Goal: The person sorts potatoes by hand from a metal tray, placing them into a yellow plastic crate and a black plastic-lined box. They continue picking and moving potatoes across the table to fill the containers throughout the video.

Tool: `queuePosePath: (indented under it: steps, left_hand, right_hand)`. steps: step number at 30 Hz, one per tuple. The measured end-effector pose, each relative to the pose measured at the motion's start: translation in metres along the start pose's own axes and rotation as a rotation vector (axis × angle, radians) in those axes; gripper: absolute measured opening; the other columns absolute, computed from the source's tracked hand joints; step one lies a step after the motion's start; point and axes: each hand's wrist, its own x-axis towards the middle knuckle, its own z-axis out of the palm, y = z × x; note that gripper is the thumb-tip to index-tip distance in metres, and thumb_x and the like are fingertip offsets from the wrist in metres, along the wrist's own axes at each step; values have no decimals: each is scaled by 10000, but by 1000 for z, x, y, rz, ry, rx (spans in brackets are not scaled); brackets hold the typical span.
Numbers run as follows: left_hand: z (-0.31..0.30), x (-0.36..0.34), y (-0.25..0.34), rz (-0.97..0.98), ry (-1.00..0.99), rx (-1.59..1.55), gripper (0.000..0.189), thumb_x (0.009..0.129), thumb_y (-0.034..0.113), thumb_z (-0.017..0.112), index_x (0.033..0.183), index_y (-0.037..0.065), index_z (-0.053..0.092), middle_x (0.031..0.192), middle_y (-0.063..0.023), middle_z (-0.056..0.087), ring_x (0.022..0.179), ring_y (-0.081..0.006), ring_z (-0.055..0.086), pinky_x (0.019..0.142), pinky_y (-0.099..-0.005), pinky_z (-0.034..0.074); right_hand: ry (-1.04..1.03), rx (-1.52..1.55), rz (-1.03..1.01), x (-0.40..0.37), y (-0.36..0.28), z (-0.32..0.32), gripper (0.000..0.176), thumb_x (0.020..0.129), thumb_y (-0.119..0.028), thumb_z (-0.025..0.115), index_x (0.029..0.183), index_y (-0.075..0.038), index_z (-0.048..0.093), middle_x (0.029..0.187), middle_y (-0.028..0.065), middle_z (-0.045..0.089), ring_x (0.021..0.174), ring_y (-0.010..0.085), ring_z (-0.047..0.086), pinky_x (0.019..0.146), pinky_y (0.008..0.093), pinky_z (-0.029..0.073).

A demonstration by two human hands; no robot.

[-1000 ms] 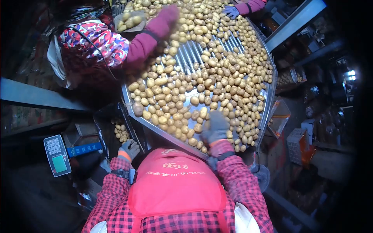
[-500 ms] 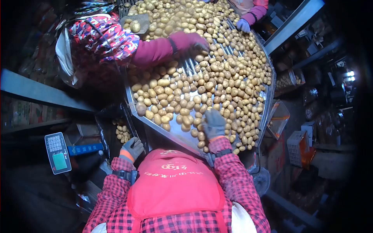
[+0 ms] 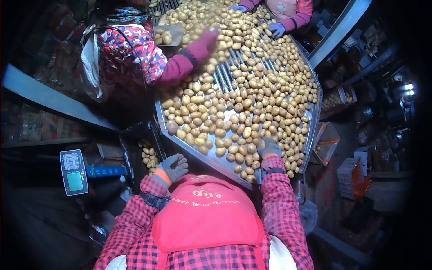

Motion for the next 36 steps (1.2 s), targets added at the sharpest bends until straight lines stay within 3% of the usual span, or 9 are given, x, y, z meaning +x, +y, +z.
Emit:
queuePosePath:
  steps: [5, 13, 17, 20, 24, 26, 30, 32, 36]
  left_hand:
    - [-7, -5, -1, -27, -90, -35, 281, 969, 246, 615, 1180, 61, 619, 1122, -133, 667, 993, -290, 667, 842, -467, 585]
    - [29, 19, -8, -193, -233, 65, 379, 977, 263, 608, 1247, -1, 574, 1137, -155, 658, 996, -277, 674, 858, -413, 587]
    - [78, 26, -12, -295, -453, 126, 439, 994, 321, 583, 1269, -21, 553, 1137, -167, 660, 976, -276, 689, 863, -404, 592]
    - [94, 34, -30, -263, -351, 253, 485, 1000, 376, 571, 1277, -22, 546, 1132, -169, 662, 983, -284, 694, 861, -400, 591]
    - [103, 27, -34, -431, -304, 81, 627, 989, 496, 544, 1328, -30, 504, 1242, -160, 641, 1140, -335, 633, 957, -442, 545]
    - [87, 31, -43, -231, -479, 114, 673, 915, 359, 703, 1392, -37, 442, 1305, -125, 624, 1185, -281, 606, 1016, -402, 501]
    - [74, 9, -35, 573, -578, 1231, 674, 800, 84, 822, 1373, -7, 479, 1256, -98, 655, 1157, -182, 623, 1022, -319, 484]
    - [71, 3, -28, 466, -680, 1231, 603, 823, 84, 801, 1347, 4, 514, 1231, -91, 669, 1135, -180, 641, 1015, -320, 492]
    - [68, -1, -27, 501, -752, 1215, 482, 857, 46, 759, 1290, -1, 553, 1203, -84, 679, 1081, -182, 673, 985, -323, 524]
  right_hand:
    - [396, 269, 1, -26, 44, 45, 463, 776, -282, 724, 1200, -106, 659, 1145, 197, 681, 1068, 380, 647, 926, 454, 512]
    - [96, -117, -102, -3, 25, 87, 451, 775, -353, 721, 1170, -142, 677, 1110, 176, 701, 1009, 355, 678, 862, 455, 543]
    - [-96, 6, 52, -18, 5, 34, 534, 733, -385, 751, 1200, -134, 686, 1121, 194, 703, 1011, 334, 687, 883, 406, 545]
    - [-35, 442, 64, -33, -7, 35, 454, 754, -389, 732, 1101, -96, 727, 1090, 198, 709, 961, 309, 694, 854, 382, 542]
    - [-63, 634, -405, -90, -89, 25, 496, 756, -372, 813, 1132, -67, 702, 1118, 163, 700, 1018, 277, 670, 888, 380, 531]
    - [-366, 826, -561, -108, -113, -10, 612, 764, -356, 814, 1265, -52, 641, 1200, 183, 667, 1091, 278, 650, 904, 372, 525]
    - [53, 830, -348, -43, -59, 44, 452, 837, -257, 731, 1245, -81, 647, 1148, 146, 680, 1023, 304, 647, 859, 386, 522]
    - [294, -52, -398, -27, -37, 41, 338, 862, -264, 674, 1169, -125, 663, 1123, 143, 673, 1082, 305, 632, 925, 428, 502]
    - [295, -185, -495, -7, -21, 50, 237, 816, -249, 678, 1013, -119, 696, 1091, 167, 669, 1060, 368, 611, 933, 468, 480]
